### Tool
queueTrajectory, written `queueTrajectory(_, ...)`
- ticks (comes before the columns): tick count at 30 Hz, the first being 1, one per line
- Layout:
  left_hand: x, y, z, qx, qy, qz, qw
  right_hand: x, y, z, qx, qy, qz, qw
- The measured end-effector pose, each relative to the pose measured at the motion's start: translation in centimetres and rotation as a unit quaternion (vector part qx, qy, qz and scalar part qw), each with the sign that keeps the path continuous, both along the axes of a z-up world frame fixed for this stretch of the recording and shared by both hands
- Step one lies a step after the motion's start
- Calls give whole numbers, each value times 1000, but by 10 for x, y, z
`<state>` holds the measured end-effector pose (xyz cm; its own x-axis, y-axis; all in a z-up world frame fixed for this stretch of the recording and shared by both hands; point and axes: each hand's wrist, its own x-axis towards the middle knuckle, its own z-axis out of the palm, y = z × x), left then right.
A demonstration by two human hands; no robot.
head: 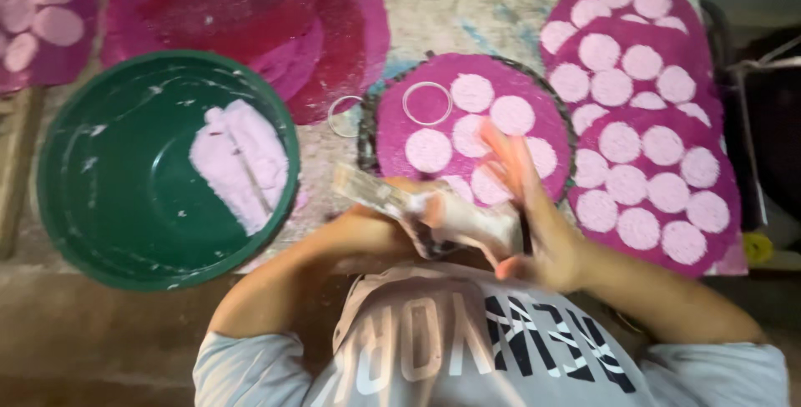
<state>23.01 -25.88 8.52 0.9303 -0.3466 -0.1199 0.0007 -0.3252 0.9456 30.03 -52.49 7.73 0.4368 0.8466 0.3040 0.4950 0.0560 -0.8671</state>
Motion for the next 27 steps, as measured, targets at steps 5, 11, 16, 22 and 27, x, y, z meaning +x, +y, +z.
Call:
queueTrajectory(5,27,12,-14,-51,44,34,997,16,-27,-48,-121,408,173,888)
queueTrajectory(11,117,81,-123,-258,64,123,956,-9,-37,-70,-7,434,-5,901)
queueTrajectory(16,172,123,-257,-132,6,293,947,-12,-38,-58,62,454,-109,882)
queueTrajectory(22,123,120,-311,-168,11,324,931,-18,-39,-74,51,469,-144,870)
queueTrajectory(27,23,79,-259,-5,-98,353,931,-13,-32,-82,21,456,-146,878)
